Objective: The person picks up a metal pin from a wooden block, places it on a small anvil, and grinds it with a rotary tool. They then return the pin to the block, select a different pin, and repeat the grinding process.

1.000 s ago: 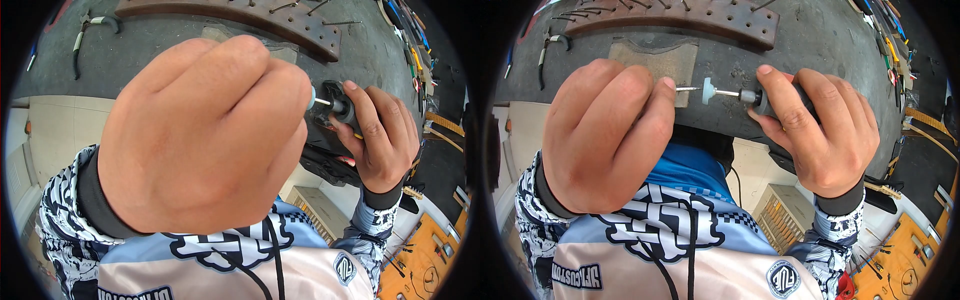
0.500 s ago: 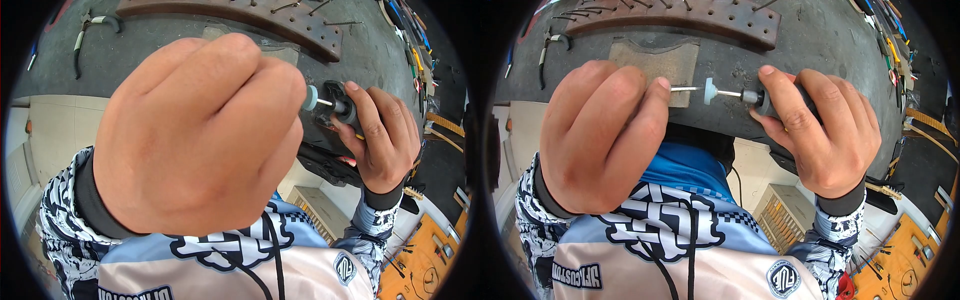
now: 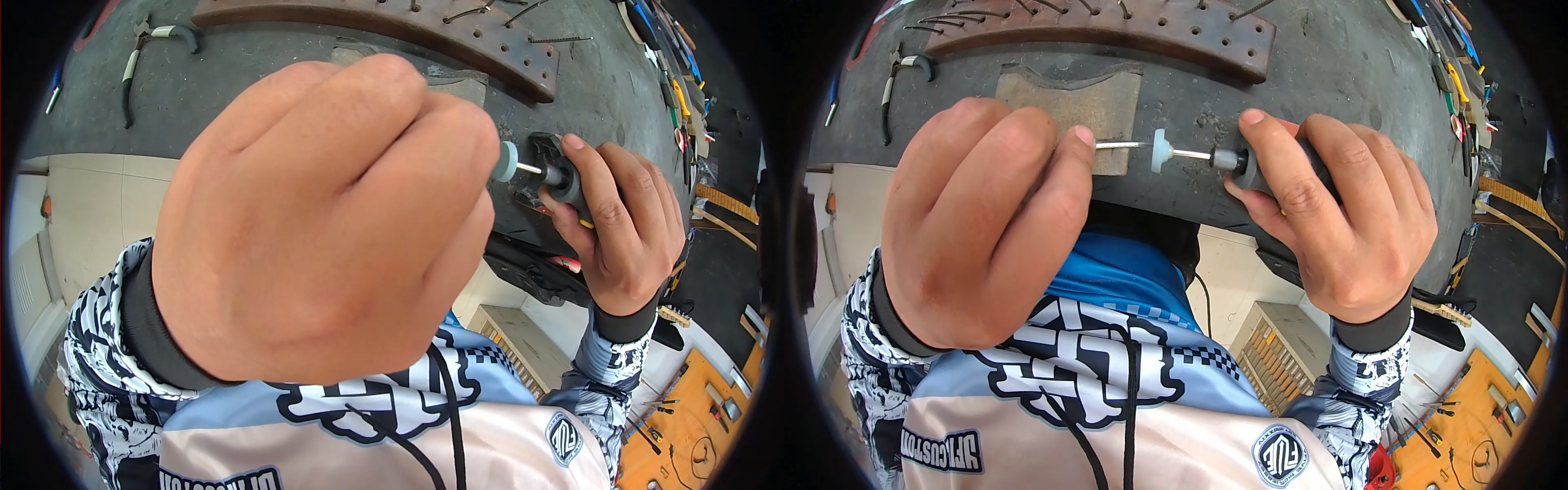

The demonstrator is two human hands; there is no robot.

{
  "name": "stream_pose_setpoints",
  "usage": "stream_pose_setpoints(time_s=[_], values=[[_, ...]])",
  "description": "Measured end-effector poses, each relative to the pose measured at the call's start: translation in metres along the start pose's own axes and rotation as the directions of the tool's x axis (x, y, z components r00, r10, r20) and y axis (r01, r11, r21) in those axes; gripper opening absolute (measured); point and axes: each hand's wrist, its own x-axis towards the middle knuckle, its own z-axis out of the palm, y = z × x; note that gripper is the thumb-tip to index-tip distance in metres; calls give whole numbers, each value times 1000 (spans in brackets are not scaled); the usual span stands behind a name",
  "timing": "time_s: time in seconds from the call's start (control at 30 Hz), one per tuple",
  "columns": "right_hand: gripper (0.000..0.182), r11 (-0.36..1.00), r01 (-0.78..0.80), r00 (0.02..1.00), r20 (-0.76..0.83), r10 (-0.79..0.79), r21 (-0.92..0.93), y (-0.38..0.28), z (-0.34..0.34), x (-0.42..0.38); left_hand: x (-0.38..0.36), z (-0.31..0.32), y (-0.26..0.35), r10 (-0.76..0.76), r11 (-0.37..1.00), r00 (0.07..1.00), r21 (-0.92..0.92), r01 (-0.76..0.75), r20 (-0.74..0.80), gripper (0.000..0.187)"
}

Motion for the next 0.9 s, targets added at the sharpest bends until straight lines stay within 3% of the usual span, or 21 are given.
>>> stream_pose_setpoints(time_s=[0.07, 0.2, 0.3, 0.57, 0.7, 0.77, 0.83, 0.9], values=[[51, 1000, 3, 1000, 0, -3, 0, 0, 0, 0, -2, 6, -2, 66, 997, 995, 43, -64, -71, 38], [50, 1000, 3, 1000, -2, -3, -2, 0, 0, 0, 1, 3, -1, 17, 1000, 1000, -4, -17, -24, 37], [50, 1000, -2, 1000, 1, 2, -2, 0, 0, 0, -1, 9, -3, 89, 995, 993, 48, -85, -79, 36], [48, 1000, -26, 1000, -13, 26, 18, -1, -3, -2, 1, 2, 1, -7, 1000, 999, 13, 7, -39, 38], [43, 981, -189, 979, -64, 191, 43, 7, -11, -12, 0, -4, -6, -116, 981, 988, -168, 98, -101, 39], [46, 948, -313, 906, -281, 316, 56, 11, -4, -18, 3, -12, -8, -180, 957, 983, -235, 170, -21, 38], [41, 927, -373, 881, -298, 367, 37, 19, -10, -26, 10, -18, -10, -200, 945, 980, -260, 197, 14, 36], [38, 849, -524, 778, -368, 508, 65, 24, -6, -40, 10, -17, -6, -229, 929, 973, -289, 230, 39, 34]])
